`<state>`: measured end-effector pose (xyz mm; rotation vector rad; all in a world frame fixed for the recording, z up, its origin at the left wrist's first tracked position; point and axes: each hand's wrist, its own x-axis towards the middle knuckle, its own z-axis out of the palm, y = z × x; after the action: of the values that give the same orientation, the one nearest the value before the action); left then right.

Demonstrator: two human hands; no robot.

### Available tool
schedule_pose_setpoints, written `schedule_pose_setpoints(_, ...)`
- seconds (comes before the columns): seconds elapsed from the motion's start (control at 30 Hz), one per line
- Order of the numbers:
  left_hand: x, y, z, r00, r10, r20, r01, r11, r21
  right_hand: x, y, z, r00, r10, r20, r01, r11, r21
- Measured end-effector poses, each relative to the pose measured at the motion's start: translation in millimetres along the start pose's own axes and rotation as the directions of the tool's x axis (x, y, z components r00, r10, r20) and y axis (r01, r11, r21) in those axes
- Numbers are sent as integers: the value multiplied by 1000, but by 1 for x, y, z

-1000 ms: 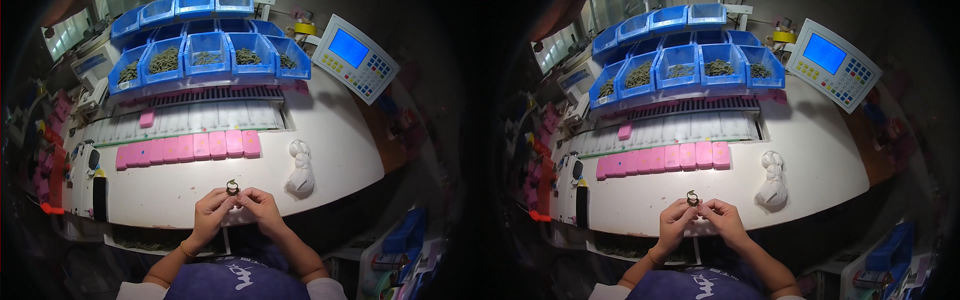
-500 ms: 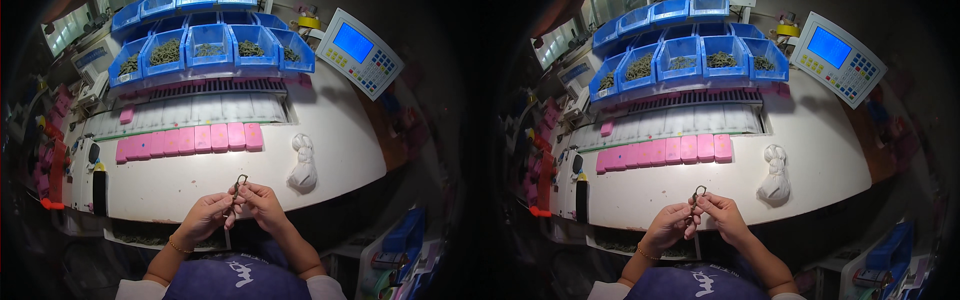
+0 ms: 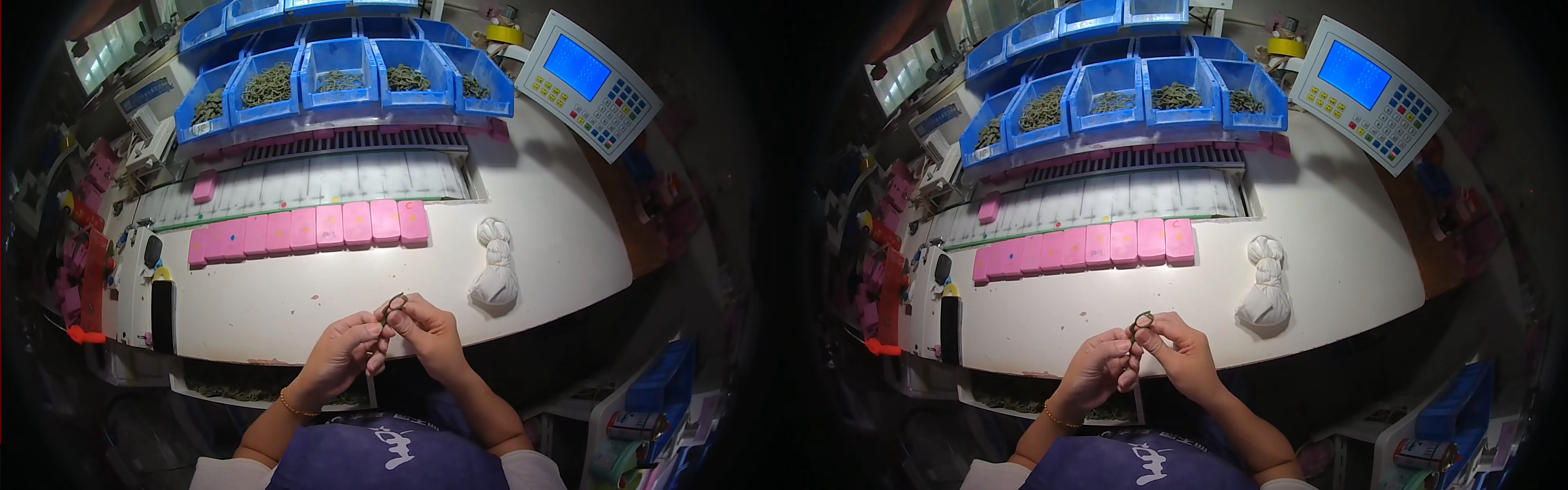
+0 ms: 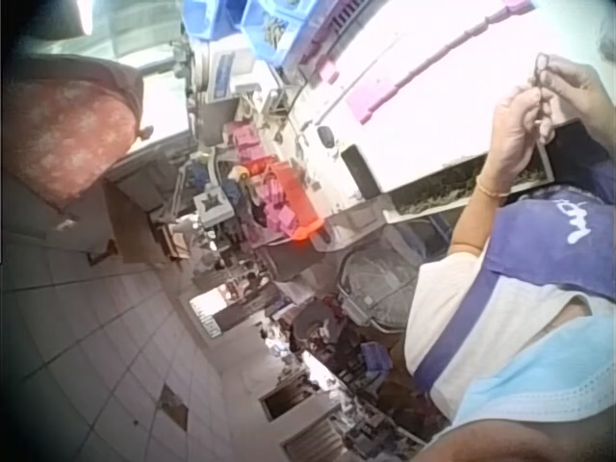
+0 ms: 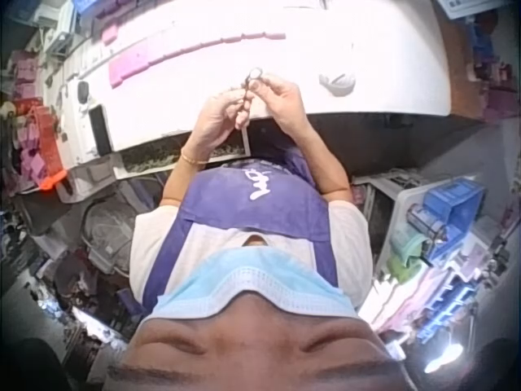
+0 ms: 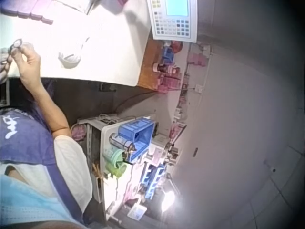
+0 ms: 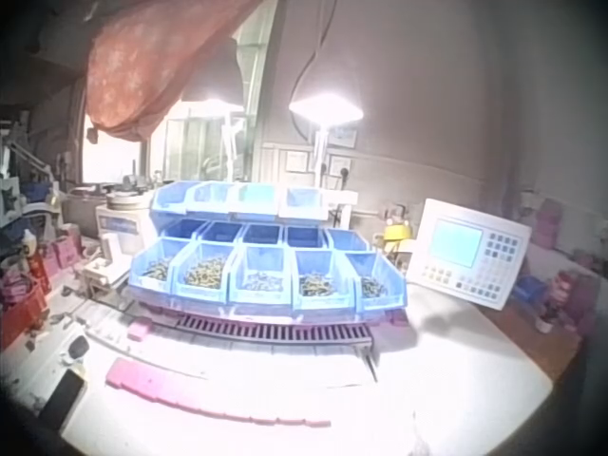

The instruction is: Placing small dark components and metal rings into pink heart-shaped molds on a production line.

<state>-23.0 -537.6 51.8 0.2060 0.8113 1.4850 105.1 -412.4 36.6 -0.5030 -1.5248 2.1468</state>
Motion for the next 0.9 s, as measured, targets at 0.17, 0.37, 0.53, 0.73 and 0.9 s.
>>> schedule_pose_setpoints(0.17, 1, -7, 11, 998, 58, -38, -61, 994, -96, -2, -5, 3, 956, -295, -5, 276, 900, -339)
schedule_pose_setpoints(0.37, 5, -15, 10, 986, 152, -71, -151, 988, 21, -3, -12, 12, 866, -487, 113, 462, 695, -550)
schedule_pose_setpoints(0.53, -9, -18, -9, 968, 173, -184, -53, 852, 520, 2, -8, 5, 871, -490, -29, 388, 725, -570)
schedule_pose_setpoints(0.73, -67, -11, -29, 941, 290, -177, 128, 179, 976, 8, -16, 1, 791, -612, 2, 411, 528, -743)
schedule_pose_setpoints(0.9, -83, 0, -38, 909, 361, -210, 246, -57, 968, 11, -16, -2, 726, -685, 65, 442, 392, -807)
